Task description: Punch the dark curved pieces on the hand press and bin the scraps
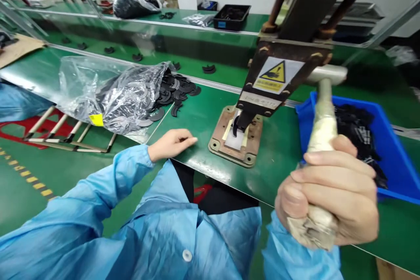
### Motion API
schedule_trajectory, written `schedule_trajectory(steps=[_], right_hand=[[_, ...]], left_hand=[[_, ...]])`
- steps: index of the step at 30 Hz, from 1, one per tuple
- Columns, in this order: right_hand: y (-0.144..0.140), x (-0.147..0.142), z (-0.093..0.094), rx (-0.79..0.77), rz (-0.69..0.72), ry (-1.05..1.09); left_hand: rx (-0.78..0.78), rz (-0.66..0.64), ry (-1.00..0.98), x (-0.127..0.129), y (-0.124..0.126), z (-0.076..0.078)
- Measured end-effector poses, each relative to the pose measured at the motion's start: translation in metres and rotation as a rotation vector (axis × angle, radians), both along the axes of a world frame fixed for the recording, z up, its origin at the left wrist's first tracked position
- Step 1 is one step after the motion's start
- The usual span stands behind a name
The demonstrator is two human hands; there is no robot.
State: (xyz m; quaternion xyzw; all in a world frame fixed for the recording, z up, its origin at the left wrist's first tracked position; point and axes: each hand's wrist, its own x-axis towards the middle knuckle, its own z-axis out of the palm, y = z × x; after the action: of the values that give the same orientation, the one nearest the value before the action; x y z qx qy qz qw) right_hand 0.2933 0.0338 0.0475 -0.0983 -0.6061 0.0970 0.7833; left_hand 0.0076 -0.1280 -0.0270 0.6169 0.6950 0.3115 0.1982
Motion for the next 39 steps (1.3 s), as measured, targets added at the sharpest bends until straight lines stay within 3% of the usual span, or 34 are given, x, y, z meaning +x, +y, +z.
schedule_trajectory(steps=[3,5,9,13,16,22,25,33,39], right_hand=[[0.01,-0.008,-0.002,0.108,0.021,0.053],[0.012,-0.008,-0.002,0.133,0.022,0.034],[0.007,-0.001,0.002,0.14,-0.01,-0.022],[-0.006,0.012,0.005,0.012,-0.013,-0.194],[-0.011,0.015,0.005,-0.041,0.003,-0.232],[-0.016,0.011,0.006,-0.028,0.009,-0.184],[-0.02,0.012,0.008,-0.046,0.027,-0.23],[-0.022,0.018,0.011,-0.011,0.064,-0.278],[-0.022,0.019,0.011,-0.028,0.038,-0.312]], left_hand=[[0.019,0.266,0.352,-0.056,-0.025,0.001],[-0.04,0.354,0.496,-0.088,-0.024,0.003],[-0.129,0.38,0.612,-0.123,0.009,0.001],[-0.206,0.386,0.579,-0.128,0.045,-0.009],[-0.222,0.357,0.461,-0.123,0.054,-0.014],[-0.23,0.361,0.089,-0.104,0.043,-0.02],[-0.194,0.285,-0.13,-0.087,0.047,-0.018],[-0.19,0.05,-0.547,-0.005,0.101,0.016],[-0.137,-0.051,-0.62,0.024,0.133,0.009]])
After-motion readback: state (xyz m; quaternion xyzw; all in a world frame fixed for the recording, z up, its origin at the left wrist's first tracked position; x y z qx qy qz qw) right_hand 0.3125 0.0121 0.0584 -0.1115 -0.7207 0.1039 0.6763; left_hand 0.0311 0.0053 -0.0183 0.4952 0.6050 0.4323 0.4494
